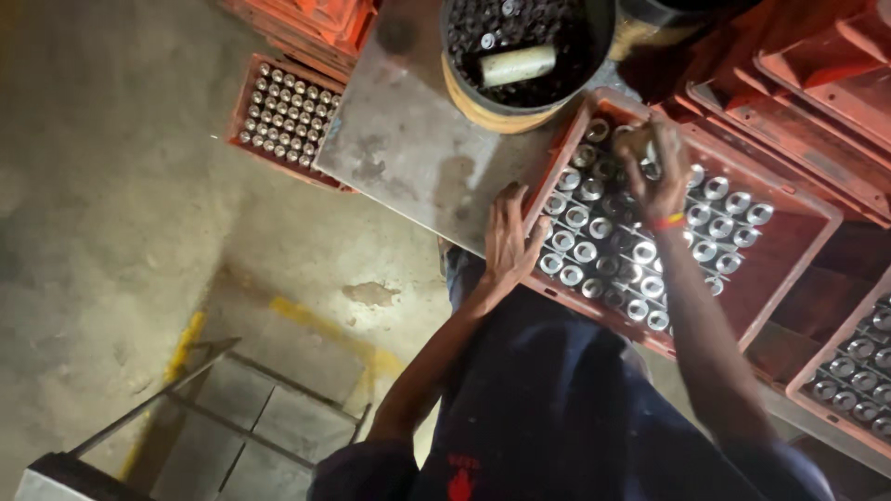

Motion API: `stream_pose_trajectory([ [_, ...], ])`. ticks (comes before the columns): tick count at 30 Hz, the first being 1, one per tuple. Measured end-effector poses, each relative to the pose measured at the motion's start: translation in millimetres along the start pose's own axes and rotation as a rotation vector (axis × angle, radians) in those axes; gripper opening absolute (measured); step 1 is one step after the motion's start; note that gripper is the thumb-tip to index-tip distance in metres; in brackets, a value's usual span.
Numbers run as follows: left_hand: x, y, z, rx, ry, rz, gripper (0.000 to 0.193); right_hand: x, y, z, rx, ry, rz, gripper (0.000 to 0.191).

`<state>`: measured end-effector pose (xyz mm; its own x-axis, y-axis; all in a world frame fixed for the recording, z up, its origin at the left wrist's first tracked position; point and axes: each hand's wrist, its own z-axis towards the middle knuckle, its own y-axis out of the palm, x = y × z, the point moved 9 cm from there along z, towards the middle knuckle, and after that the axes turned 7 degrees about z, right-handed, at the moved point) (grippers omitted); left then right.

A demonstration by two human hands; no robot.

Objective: The person repeatedly picks small metal caps from a bucket and places them into empty slots in a red crate. They occasionally use a cylindrical tool to press or adjust caps within the crate. The process continues throughout the clip with the crate gradually filling.

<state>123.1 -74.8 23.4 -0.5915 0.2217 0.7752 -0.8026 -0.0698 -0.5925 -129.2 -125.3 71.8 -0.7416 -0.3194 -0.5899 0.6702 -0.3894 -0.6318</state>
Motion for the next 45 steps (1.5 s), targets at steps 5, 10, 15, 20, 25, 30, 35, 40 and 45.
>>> stream_pose_trajectory([
  [5, -3.3, 2.2, 0.9, 0.007, -0.007, -0.043, 0.061, 10.1, -21.7, 17.0, 0.417, 0.201, 0.636, 0.061],
  [10, -5.1, 6.8, 0.4, -0.021, 0.009, -0.041, 0.062, -22.9, 23.5, 37.3, 0.104, -0.034, 0.167, 0.058],
  [15, -11.9, 17.2, -1.9, -0.093, -0.052, -0.06, 0.064, 2.1, 15.2, 7.2, 0.282, 0.034, 0.275, 0.053],
  [20, -8.9, 15.1, -0.7, -0.041, -0.001, -0.065, 0.064, 6.5, 37.8, -24.6, 0.007, 0.175, 0.225, 0.054],
  [25, -11.9, 13.0, -0.3, -0.064, -0.046, -0.092, 0.061, -4.8, 2.4, -30.9, 0.159, 0.036, 0.019, 0.067],
  [30, -9.2, 10.7, 0.9, -0.047, -0.04, -0.095, 0.06, 14.9, -4.3, -32.9, 0.282, 0.154, 0.381, 0.061],
  [35, -11.3, 11.3, -0.7, -0.021, -0.049, -0.132, 0.059, -15.4, 28.5, -30.2, -0.057, 0.013, 0.054, 0.056],
  [40, -19.6, 9.0, -1.8, 0.0, -0.13, -0.142, 0.055, -39.8, 25.6, -40.5, 0.123, -0.009, 0.113, 0.048],
  [45, -17.6, 11.2, -2.4, -0.046, -0.129, -0.15, 0.052, -25.6, 23.3, -48.8, 0.14, 0.106, 0.261, 0.057],
])
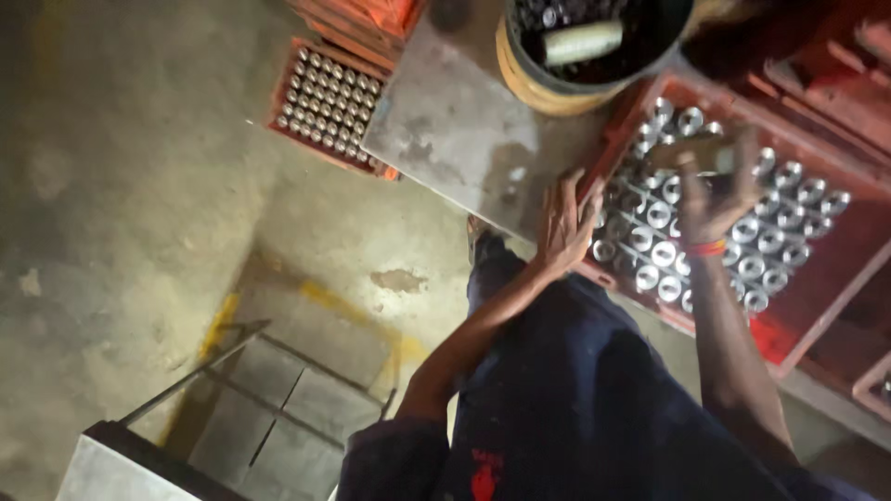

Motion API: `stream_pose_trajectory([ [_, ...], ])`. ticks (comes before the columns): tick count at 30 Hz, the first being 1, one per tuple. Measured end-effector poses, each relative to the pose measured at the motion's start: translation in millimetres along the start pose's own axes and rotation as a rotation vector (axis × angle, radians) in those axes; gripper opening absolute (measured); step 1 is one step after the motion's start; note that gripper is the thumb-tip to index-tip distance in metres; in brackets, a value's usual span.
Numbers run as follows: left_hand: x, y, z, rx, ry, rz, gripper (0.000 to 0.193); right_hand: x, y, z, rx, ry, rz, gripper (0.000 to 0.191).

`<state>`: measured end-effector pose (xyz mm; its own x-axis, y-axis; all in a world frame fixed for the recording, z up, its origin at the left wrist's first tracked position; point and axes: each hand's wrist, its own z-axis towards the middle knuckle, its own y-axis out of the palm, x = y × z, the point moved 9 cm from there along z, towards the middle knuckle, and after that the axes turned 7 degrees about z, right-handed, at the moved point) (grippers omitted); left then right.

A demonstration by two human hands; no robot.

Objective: The person repeatedly picks small metal caps from a bucket and places them into empty slots in a red crate. They occasionally use a cylindrical tool to press or adjust caps within the crate. The process continues throughout the clip with the crate gradually filling.

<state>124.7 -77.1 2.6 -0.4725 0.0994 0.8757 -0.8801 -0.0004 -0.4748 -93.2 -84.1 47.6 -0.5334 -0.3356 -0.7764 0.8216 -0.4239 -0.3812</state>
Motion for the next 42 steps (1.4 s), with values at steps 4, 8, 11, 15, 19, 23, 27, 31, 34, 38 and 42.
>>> stream_pose_trajectory([
  [4, -1.2, 0.4, -0.5, 0.017, 0.009, -0.021, 0.051, -4.1, -19.7, -11.5, -0.006, -0.05, -0.123, 0.064],
  [8, -4.9, 2.6, -1.2, 0.004, 0.012, -0.018, 0.05, 8.6, -28.3, -20.2, 0.051, 0.107, 0.021, 0.061],
  [11, -9.3, 5.0, -2.5, -0.011, -0.023, -0.017, 0.051, -7.9, -35.9, -22.9, 0.17, -0.04, 0.021, 0.066],
  [15, -8.2, 6.7, -2.5, 0.004, 0.004, -0.055, 0.05, -14.2, -16.1, -23.4, -0.034, 0.04, -0.128, 0.067],
  [19, -19.3, 10.6, -3.8, 0.005, -0.099, -0.019, 0.049, -44.7, -14.2, -31.5, 0.084, -0.084, -0.102, 0.072],
  [23, -17.7, 12.8, -4.5, 0.006, -0.058, -0.015, 0.049, -36.5, 20.0, -36.1, -0.218, 0.026, -0.153, 0.061],
  [27, -26.5, 14.4, -5.7, -0.007, -0.116, 0.044, 0.046, -30.5, -28.2, -42.1, 0.102, 0.078, 0.03, 0.056],
  [31, -24.8, 21.3, -7.6, -0.06, -0.01, 0.156, 0.043, -40.1, -24.2, -54.2, -0.04, -0.011, -0.24, 0.052],
  [34, -31.6, 27.2, -10.3, -0.084, -0.019, 0.27, 0.043, -42.9, -29.5, -73.2, 0.138, 0.091, -0.014, 0.061],
  [38, -60.9, 34.9, -12.3, -0.094, -0.336, -0.084, 0.06, -58.0, 24.7, -90.6, -0.282, -0.016, -0.221, 0.063],
  [42, -59.3, 35.0, -11.2, -0.108, -0.342, -0.063, 0.064, -47.4, -18.5, -92.9, 0.057, 0.148, -0.152, 0.065],
])
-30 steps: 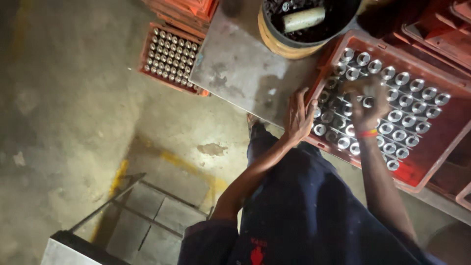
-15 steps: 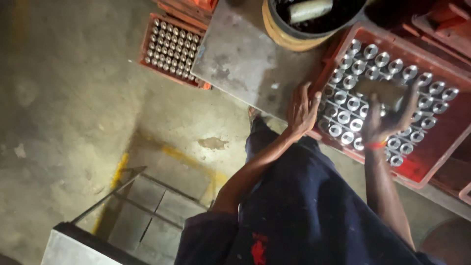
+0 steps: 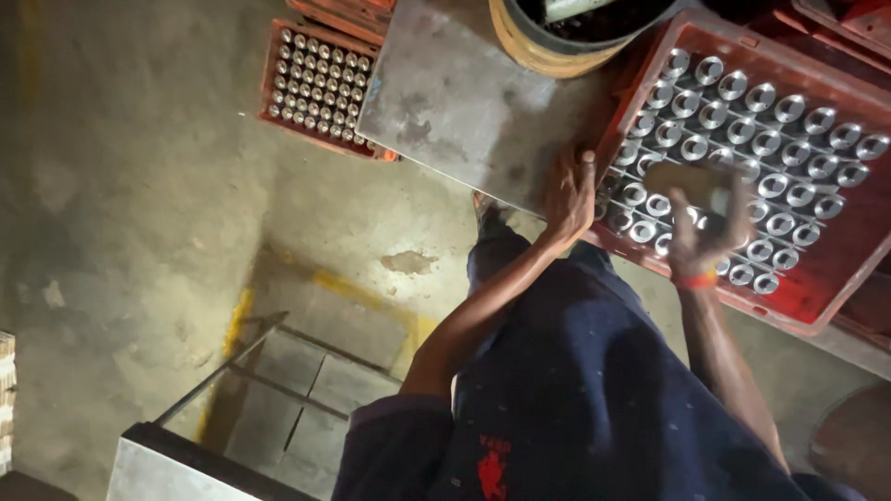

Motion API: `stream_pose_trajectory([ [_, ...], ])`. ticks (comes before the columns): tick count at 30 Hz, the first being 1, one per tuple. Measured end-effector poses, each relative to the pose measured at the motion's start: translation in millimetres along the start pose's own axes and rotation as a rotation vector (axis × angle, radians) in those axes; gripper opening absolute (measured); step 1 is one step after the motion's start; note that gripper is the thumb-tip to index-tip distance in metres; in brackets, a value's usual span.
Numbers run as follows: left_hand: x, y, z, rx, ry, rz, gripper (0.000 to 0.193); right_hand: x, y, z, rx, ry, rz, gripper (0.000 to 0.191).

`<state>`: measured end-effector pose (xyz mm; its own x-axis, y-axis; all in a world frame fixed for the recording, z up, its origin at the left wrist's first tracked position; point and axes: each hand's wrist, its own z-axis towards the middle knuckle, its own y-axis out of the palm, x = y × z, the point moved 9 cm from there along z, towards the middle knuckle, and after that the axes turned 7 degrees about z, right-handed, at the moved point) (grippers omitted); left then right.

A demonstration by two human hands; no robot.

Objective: The person repeatedly picks small metal caps from a bucket and places them into empty slots in a red crate. They occasionally use a cylindrical tool to press or adjust caps within the crate. The process continues throughout the clip with the crate gradually filling.

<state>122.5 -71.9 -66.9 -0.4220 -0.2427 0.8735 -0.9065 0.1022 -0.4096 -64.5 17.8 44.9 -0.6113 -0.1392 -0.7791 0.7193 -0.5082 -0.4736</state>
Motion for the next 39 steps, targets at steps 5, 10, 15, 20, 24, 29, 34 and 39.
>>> stream_pose_trajectory([
  [5, 1.2, -2.2, 1.2, -0.014, 0.016, -0.068, 0.062, -17.8, 5.9, -6.0, -0.197, -0.159, -0.194, 0.064],
  [10, 2.7, -3.6, 0.7, 0.019, 0.072, -0.158, 0.061, -41.8, 0.4, -17.4, -0.024, -0.129, 0.01, 0.043],
  [15, -7.9, -1.3, -2.4, -0.017, -0.033, -0.225, 0.059, -46.7, 31.5, -31.8, -0.279, -0.072, -0.023, 0.049],
  [20, -0.9, -3.1, -0.4, 0.017, 0.074, -0.162, 0.054, -48.6, -3.1, -37.8, -0.118, -0.172, -0.117, 0.052],
  [24, -8.4, 2.9, 1.1, 0.037, 0.051, -0.116, 0.055, -39.1, 6.8, -26.1, -0.122, -0.085, 0.056, 0.05],
  [29, -22.0, 11.9, 3.6, -0.015, -0.022, -0.201, 0.058, -41.0, 41.5, 6.1, -0.231, -0.135, -0.087, 0.057],
  [34, -24.5, 3.7, 3.9, 0.02, 0.01, -0.161, 0.061, -31.9, 23.3, 21.3, -0.06, -0.002, 0.088, 0.046],
  [39, -4.0, -14.3, 1.6, 0.083, 0.1, -0.323, 0.058, -42.3, 34.3, 18.9, -0.208, -0.002, 0.046, 0.056],
])
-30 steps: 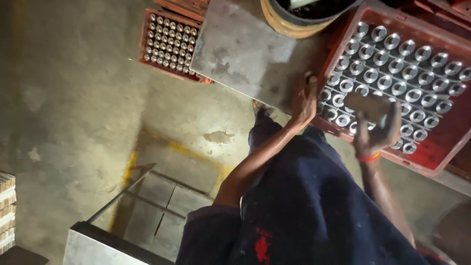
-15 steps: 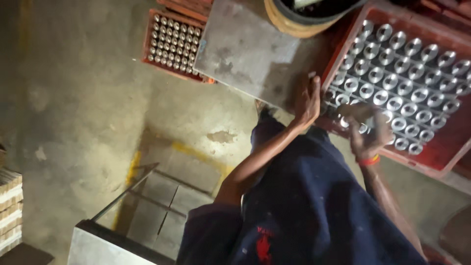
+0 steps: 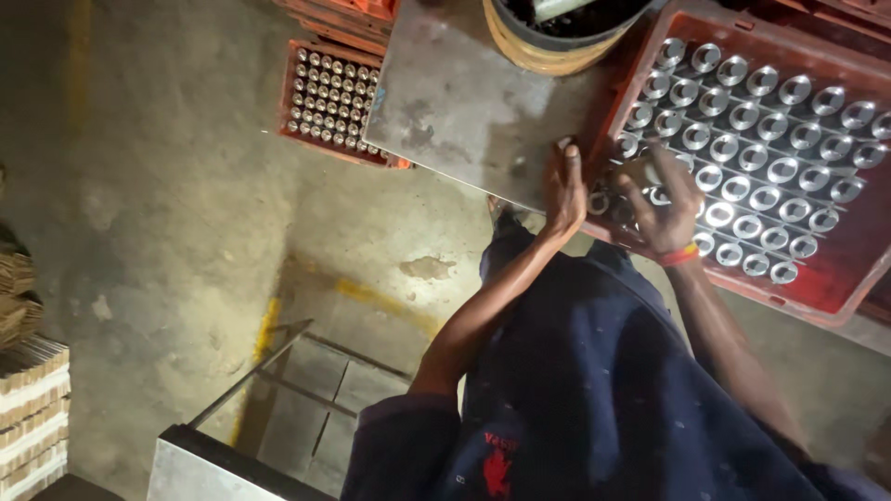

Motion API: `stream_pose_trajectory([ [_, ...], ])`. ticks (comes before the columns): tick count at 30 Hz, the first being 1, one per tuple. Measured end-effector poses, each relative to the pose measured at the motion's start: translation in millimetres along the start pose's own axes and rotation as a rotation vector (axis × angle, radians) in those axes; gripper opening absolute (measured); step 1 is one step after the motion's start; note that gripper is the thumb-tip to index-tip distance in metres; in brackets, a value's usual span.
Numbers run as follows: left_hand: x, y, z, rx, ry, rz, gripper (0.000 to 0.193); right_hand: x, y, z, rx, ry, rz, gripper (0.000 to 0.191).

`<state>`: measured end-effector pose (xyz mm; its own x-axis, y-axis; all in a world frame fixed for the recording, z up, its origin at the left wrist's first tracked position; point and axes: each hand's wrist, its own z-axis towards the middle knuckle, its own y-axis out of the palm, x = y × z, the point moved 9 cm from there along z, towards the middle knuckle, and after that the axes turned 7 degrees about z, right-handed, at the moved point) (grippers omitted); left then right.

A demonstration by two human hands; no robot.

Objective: The person repeatedly picks small metal caps from a bucket and places them into empty slots in a red crate. They occasionally use a cylindrical tool to press or adjust caps within the crate. The process continues throughout the clip with the crate gradually filling.

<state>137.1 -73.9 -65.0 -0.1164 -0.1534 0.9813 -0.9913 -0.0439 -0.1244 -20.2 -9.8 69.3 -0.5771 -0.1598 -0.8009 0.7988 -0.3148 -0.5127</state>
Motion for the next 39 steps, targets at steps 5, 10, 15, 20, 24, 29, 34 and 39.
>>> stream_pose_trajectory([
  [5, 47.8, -28.1, -37.3, -0.066, -0.04, -0.003, 0.054, -4.8, -77.5, -29.1, 0.382, 0.082, 0.169, 0.067],
  [10, 101.5, 15.5, -105.2, -0.494, 0.012, 0.062, 0.062, 32.0, -99.4, -86.9, 0.125, 0.726, 0.271, 0.029],
  [15, 101.2, 70.0, -182.0, -0.945, -0.69, -0.439, 0.057, -9.8, -171.7, -100.2, 0.128, 0.321, 0.077, 0.027],
  [20, 107.4, 63.3, -193.7, -0.813, -0.563, -0.21, 0.056, 67.0, -212.9, -103.7, 0.047, 0.556, 0.077, 0.031],
  [24, 95.4, 61.7, -197.8, -0.474, -0.645, -0.123, 0.053, 94.8, -261.2, -116.0, 0.208, 0.457, 0.002, 0.024],
  [29, 95.7, 73.7, -226.8, -0.435, -0.721, -0.207, 0.057, 129.9, -278.0, -122.3, 0.22, 0.56, 0.145, 0.032],
  [34, 97.7, 81.8, -228.2, -0.449, -0.727, -0.163, 0.055, 132.7, -279.9, -108.2, 0.23, 0.508, 0.16, 0.031],
  [39, 106.7, 80.9, -207.1, -0.453, -0.71, -0.158, 0.055, 133.1, -268.7, -99.9, 0.233, 0.501, 0.154, 0.026],
])
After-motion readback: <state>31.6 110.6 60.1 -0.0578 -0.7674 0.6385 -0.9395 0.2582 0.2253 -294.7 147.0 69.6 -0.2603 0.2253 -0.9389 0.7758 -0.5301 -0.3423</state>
